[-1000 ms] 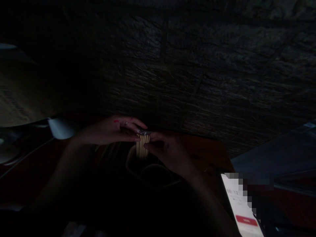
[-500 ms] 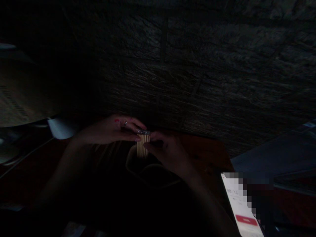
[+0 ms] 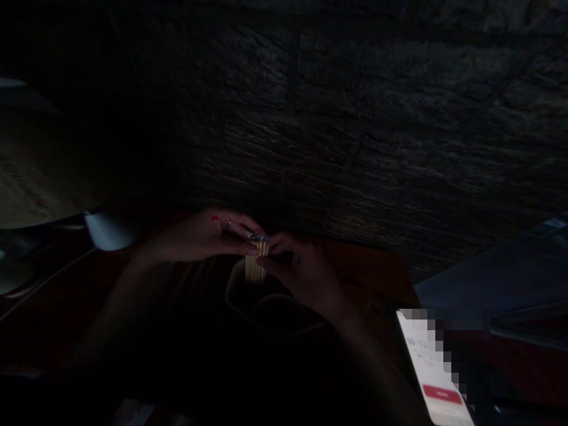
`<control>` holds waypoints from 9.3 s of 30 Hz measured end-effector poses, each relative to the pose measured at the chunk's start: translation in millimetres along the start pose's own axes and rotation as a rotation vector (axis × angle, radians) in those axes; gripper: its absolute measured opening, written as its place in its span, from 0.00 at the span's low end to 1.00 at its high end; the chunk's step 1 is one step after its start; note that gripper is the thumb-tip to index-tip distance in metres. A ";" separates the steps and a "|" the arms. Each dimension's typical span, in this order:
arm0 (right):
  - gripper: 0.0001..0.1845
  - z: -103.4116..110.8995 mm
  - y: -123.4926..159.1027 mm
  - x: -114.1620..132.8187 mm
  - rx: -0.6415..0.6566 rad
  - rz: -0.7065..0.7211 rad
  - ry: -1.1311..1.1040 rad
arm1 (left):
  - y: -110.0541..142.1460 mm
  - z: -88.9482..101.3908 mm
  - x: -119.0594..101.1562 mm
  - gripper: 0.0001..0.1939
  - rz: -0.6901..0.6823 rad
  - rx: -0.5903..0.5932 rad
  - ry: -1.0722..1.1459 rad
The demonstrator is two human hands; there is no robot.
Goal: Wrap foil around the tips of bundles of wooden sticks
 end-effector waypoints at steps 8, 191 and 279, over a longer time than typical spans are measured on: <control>0.14 2.0 -0.5 -6.6 -0.042 -0.025 -0.028 | -1.7 -1.0 0.6 0.14 -0.011 0.010 -0.008; 0.27 -1.4 5.1 2.0 -0.143 0.057 0.172 | 16.1 8.3 -4.2 0.23 -0.005 0.046 -0.139; 0.27 9.2 4.5 -10.9 0.010 -0.014 -0.012 | -0.8 -10.1 1.4 0.07 -0.032 -0.004 0.005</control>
Point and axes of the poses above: each hand's wrist, its own y-axis away from the middle knuckle, its own z-axis out of the back of the hand, x = y × z, the point moved 7 cm from there along -y, towards the middle knuckle, and after that the axes turned 11 degrees about -z, right-handed, at the moved point
